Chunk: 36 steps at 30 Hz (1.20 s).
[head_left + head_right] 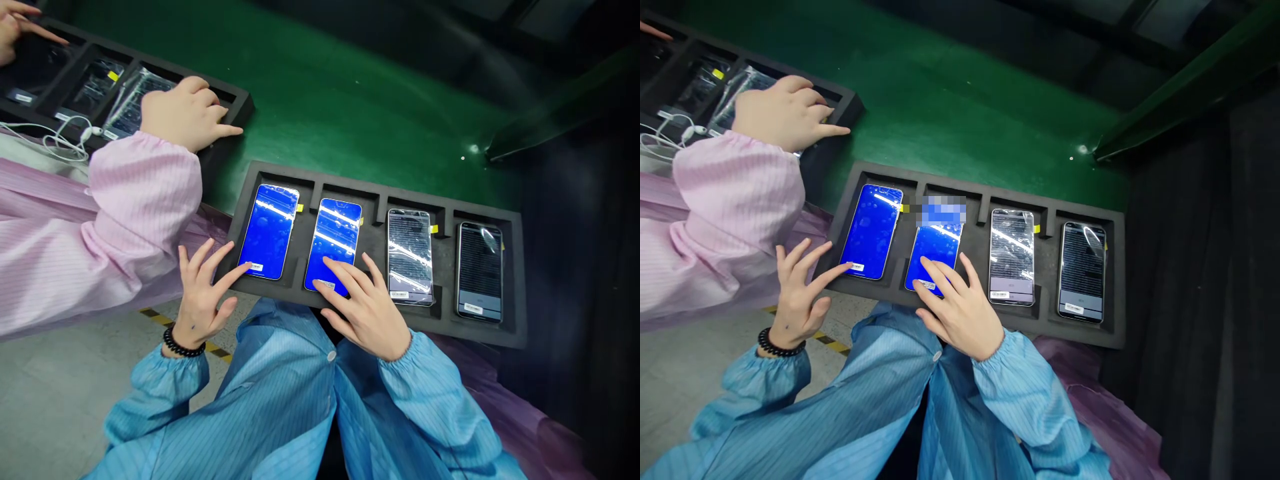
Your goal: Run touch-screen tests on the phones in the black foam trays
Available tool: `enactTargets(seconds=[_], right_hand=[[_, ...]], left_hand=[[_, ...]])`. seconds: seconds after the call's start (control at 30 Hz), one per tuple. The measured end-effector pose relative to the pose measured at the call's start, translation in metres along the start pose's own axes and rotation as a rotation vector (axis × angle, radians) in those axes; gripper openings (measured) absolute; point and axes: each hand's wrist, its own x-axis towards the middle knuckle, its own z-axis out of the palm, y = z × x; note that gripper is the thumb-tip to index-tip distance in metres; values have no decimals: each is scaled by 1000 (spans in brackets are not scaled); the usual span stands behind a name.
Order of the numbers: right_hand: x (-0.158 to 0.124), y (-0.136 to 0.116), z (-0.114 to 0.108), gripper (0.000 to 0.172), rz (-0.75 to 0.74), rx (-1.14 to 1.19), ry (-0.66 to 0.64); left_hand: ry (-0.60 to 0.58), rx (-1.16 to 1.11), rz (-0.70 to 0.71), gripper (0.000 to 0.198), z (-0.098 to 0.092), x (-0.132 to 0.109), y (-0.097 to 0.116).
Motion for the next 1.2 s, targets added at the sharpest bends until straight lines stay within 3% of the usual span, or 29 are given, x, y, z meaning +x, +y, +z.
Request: enactTargets(seconds=[0.5, 0.73, 1.0, 1.1, 1.2], right_hand=[[0, -1, 0, 37, 2, -8, -8], [1, -1, -1, 48, 6, -16, 14], [-1, -3, -1, 47, -2, 12, 38], [0, 4, -11, 42, 50, 89, 108], [12, 25, -26, 32, 244, 52, 159]], left_hand=[[-3, 28, -3, 54, 2, -3, -1], [49, 12, -42, 58, 1, -3, 1], [55, 23, -39, 58, 2, -4, 1], [84, 32, -44, 59, -1, 8, 5], [133, 9, -46, 58, -3, 36, 18]])
